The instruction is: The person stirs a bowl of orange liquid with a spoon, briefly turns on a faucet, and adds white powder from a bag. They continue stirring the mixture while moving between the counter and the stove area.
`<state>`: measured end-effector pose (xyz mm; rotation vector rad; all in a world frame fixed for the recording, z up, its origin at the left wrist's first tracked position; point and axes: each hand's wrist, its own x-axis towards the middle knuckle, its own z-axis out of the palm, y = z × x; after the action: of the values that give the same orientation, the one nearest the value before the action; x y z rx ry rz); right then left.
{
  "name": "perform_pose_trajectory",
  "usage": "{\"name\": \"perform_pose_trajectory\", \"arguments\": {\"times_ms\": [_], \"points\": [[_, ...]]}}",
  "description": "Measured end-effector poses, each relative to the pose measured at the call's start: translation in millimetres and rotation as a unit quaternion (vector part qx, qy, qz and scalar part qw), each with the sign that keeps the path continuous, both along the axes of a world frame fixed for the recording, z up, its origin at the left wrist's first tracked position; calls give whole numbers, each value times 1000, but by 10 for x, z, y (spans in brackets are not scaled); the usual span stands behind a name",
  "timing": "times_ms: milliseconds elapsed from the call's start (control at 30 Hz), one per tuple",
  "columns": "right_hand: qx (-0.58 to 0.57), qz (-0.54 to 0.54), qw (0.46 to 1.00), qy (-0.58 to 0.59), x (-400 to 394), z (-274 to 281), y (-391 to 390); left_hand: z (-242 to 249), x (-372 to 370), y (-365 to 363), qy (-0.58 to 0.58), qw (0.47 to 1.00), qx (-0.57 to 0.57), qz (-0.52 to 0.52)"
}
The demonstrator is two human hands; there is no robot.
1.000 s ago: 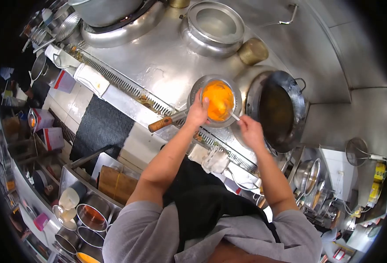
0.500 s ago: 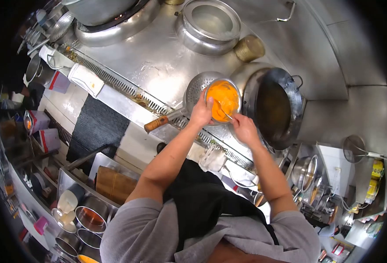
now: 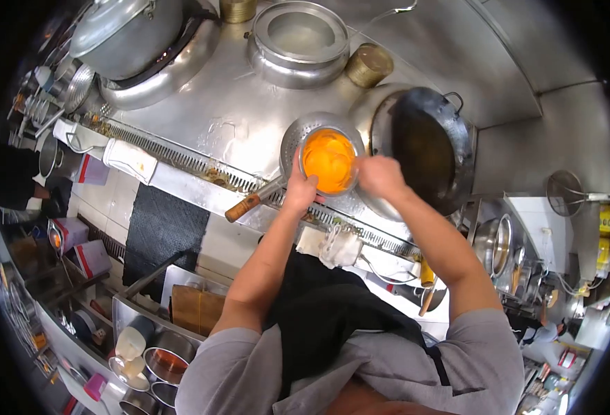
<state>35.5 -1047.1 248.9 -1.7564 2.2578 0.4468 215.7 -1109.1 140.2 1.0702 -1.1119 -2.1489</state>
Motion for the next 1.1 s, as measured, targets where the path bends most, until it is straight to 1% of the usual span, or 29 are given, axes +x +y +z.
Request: {"name": "perform_pose_trajectory", "arguments": {"times_ms": [67,133,167,200,267,300,333,400,433,467,533,567,600,667,700,733,800,833,867,933,967,1000,1067,1100], "points": [[18,15,996,-88,89,32,79,-9,16,-36,17,998,52,16],[80,-13,992,-94,-222,184,-27,-72,35,-33,18,999,30,5],[30,-50,995,-82,-325,177,-65,-90,59,-3,18,1000,13,-1],[26,-54,995,-82,-236,164,-21,-54,53,8,18,1000,10,-6],[-18,-39,998,-44,37,148,38,47,-13,6,34,999,37,5],[-11,-25,994,-107,92,202,97,59,0,14,36,999,34,-5],[-17,-31,994,-104,11,292,88,70,26,-17,48,998,41,-8],[14,-43,996,-81,-191,441,53,78,58,35,56,997,47,-17],[-18,-78,994,-69,-161,432,42,85,41,73,45,998,53,-8],[-24,-83,994,-69,-82,405,82,96,30,97,34,998,58,2],[3,4,998,-61,172,449,217,174,39,127,41,998,56,-7],[-16,22,996,-80,144,438,260,211,34,141,49,997,58,-9],[-22,14,996,-80,76,488,241,223,39,165,48,997,54,-18],[-11,-4,1000,-24,-96,616,178,237,48,217,46,997,55,-29],[-48,10,999,13,-67,559,208,265,31,231,47,997,49,-37],[-87,32,995,21,73,497,271,297,-3,243,47,997,62,-27],[-67,56,996,-21,352,454,429,320,-19,252,46,996,70,-21],[-63,73,994,-52,372,590,511,309,-2,248,54,996,72,-8],[-67,69,994,-52,265,661,535,299,6,255,61,995,74,5],[-13,12,1000,-15,-91,765,484,278,-12,341,42,997,67,0],[-43,-11,999,-9,-163,756,444,224,-42,426,53,997,52,-3],[-47,-14,999,-13,-96,752,454,208,-78,484,65,997,35,-4],[-89,68,993,24,165,728,509,249,-87,546,72,996,46,2],[-77,80,994,6,287,678,576,288,-74,555,92,993,68,7]]}}
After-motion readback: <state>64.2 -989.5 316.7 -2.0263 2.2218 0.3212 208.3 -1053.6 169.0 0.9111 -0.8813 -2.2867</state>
